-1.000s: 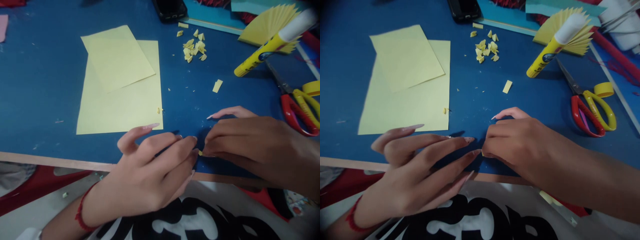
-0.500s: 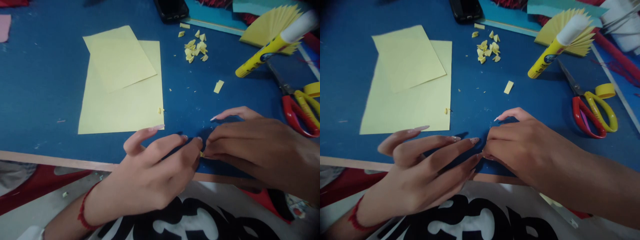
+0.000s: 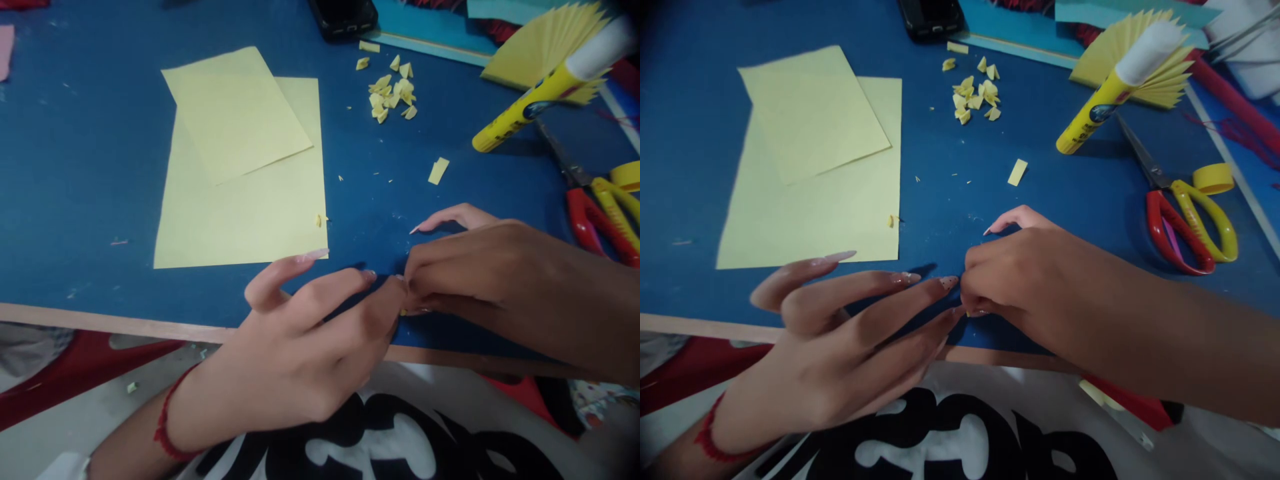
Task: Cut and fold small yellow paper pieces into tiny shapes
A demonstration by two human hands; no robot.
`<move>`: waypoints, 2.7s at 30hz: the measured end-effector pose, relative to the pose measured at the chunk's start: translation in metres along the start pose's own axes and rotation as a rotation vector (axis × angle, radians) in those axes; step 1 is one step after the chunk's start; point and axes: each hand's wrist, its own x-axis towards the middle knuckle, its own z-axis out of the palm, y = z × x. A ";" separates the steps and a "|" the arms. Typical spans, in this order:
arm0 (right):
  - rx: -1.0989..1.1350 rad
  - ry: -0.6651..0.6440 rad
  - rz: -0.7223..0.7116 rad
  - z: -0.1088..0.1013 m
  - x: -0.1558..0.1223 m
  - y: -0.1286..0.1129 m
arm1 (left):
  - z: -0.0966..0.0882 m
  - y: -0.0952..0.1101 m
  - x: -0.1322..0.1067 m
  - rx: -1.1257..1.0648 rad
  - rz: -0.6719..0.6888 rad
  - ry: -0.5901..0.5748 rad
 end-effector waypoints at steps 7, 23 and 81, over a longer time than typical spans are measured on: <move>0.044 0.223 -0.048 0.012 0.006 0.009 | 0.001 -0.001 -0.001 -0.009 -0.020 0.012; 0.055 0.122 -0.050 0.002 0.013 0.017 | -0.001 0.000 -0.001 0.004 0.000 -0.022; 0.187 -0.007 -0.133 -0.008 0.025 0.041 | -0.004 -0.024 0.021 -0.054 0.179 -0.447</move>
